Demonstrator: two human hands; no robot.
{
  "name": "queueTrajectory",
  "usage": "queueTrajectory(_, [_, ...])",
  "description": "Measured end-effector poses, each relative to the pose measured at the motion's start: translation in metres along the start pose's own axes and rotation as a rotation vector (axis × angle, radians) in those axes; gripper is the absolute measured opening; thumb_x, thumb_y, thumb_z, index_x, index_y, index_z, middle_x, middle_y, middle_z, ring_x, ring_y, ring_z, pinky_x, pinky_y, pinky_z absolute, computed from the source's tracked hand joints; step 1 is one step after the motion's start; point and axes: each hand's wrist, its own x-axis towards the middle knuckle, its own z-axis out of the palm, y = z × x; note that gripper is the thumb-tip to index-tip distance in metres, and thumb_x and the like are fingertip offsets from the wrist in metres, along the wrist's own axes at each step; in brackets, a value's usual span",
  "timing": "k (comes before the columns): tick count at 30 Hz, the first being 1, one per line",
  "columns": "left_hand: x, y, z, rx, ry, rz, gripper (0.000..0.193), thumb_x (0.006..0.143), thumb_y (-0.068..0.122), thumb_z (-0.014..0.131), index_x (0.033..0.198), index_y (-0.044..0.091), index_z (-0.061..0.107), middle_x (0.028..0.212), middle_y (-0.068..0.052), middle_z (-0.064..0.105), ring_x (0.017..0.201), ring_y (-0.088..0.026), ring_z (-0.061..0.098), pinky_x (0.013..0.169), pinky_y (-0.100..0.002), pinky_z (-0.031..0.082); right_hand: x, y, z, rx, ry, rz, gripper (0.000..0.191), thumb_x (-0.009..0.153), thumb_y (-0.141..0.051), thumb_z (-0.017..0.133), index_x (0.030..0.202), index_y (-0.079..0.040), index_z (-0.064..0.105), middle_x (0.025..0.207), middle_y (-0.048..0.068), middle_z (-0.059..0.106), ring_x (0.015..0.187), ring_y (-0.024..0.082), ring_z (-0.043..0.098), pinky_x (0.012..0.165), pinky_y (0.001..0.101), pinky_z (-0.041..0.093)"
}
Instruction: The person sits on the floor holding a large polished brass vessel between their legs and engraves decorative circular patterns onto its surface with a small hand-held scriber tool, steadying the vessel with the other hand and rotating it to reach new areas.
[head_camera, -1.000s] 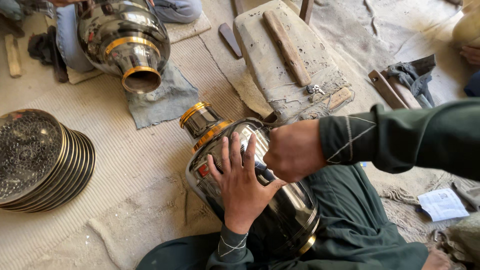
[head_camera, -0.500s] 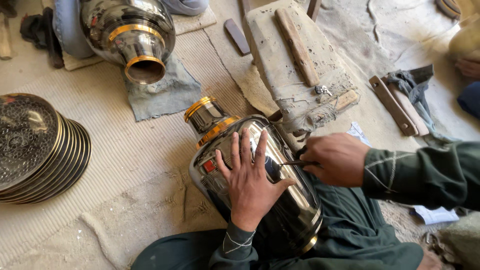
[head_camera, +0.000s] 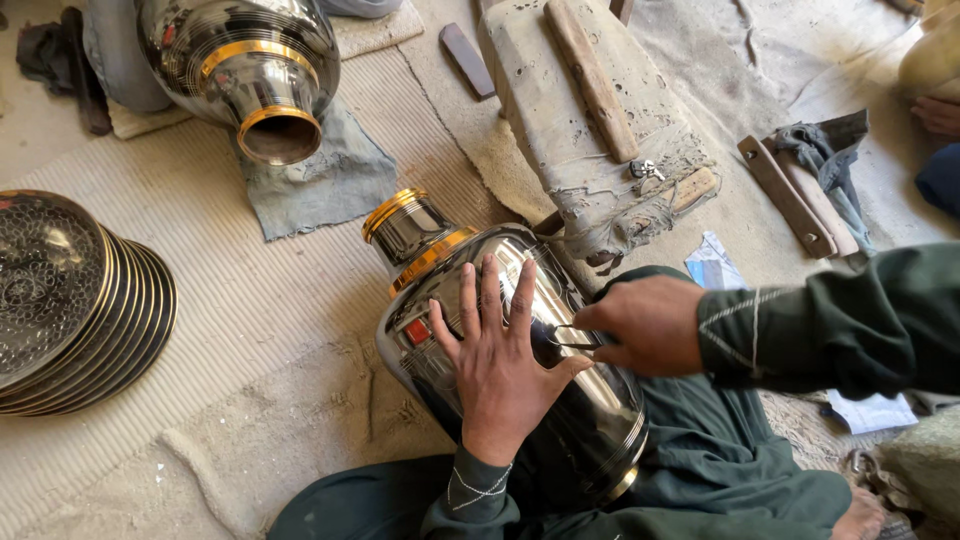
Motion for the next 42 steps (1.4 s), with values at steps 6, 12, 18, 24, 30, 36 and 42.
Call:
queueTrajectory(6, [0.004,0.010,-0.003,0.049,0.010,-0.014,0.120,0.065,0.077,0.076,0.158,0.019,0.029,0.164,-0.021,0.028,0.153,-0.040,0.019,0.119,-0.068,0.003,0.025,0.006,-0.030,-1.113,0.009,-0.727,0.024,0.096,-0.028,0.066,0.085,-0.009,0.076,0.080,0.006,0.068,0.074,0.020,0.066,0.058,0.0380,0.054])
queueTrajectory(12, [-0.011,-0.003,-0.001,0.066,0.058,0.023,0.104,0.071,0.076,0.071,0.152,0.015,0.044,0.159,-0.020,0.040,0.151,-0.036,0.027,0.119,-0.063,0.009,0.004,0.000,0.012,-1.034,0.258,-0.386,0.027,0.096,-0.023,0.066,0.078,-0.004,0.072,0.072,0.004,0.062,0.063,0.016,0.061,0.055,0.0328,0.051])
queueTrajectory(18, [-0.011,-0.118,0.001,-0.565,0.240,-0.672,0.071,0.098,0.069,0.046,0.128,0.008,0.065,0.139,-0.015,0.064,0.132,-0.029,0.059,0.112,-0.052,0.045,-0.039,0.021,0.095,0.327,0.856,0.095,0.056,0.080,-0.031,0.081,0.130,-0.013,0.063,0.082,0.009,0.071,0.059,0.016,0.064,0.054,0.0329,0.055])
queueTrajectory(24, [-0.016,-0.159,0.030,-1.485,0.116,-0.845,0.062,0.101,0.054,0.048,0.130,0.001,0.065,0.126,-0.016,0.069,0.112,-0.027,0.067,0.097,-0.039,0.054,-0.016,-0.007,0.200,0.972,1.225,0.220,0.062,0.092,-0.002,0.072,0.148,-0.005,0.046,0.093,0.011,0.059,0.085,0.013,0.057,0.076,0.0275,0.051])
queueTrajectory(30, [-0.021,-0.153,0.031,-1.354,0.155,-0.793,0.054,0.104,0.050,0.048,0.124,0.002,0.058,0.114,-0.010,0.070,0.104,-0.021,0.068,0.092,-0.037,0.055,0.000,0.019,0.210,1.087,1.258,0.316,0.055,0.094,-0.001,0.066,0.145,-0.005,0.044,0.083,0.007,0.060,0.072,0.011,0.058,0.064,0.0291,0.047])
queueTrajectory(36, [-0.019,-0.123,0.014,-0.727,0.242,-0.583,0.065,0.103,0.062,0.049,0.128,0.003,0.056,0.121,-0.017,0.061,0.115,-0.030,0.057,0.100,-0.044,0.045,0.006,0.039,0.203,1.068,1.119,0.347,0.047,0.093,-0.002,0.066,0.138,-0.003,0.049,0.084,0.008,0.064,0.074,0.012,0.060,0.065,0.0289,0.049])
queueTrajectory(42, [-0.009,-0.028,0.006,0.083,0.200,-0.112,0.088,0.079,0.065,0.075,0.145,0.014,0.047,0.160,-0.021,0.036,0.153,-0.045,0.026,0.120,-0.069,0.017,-0.034,0.039,0.149,1.009,0.815,0.119,0.035,0.095,-0.006,0.072,0.128,-0.001,0.064,0.096,0.011,0.076,0.086,0.014,0.067,0.074,0.0305,0.055])
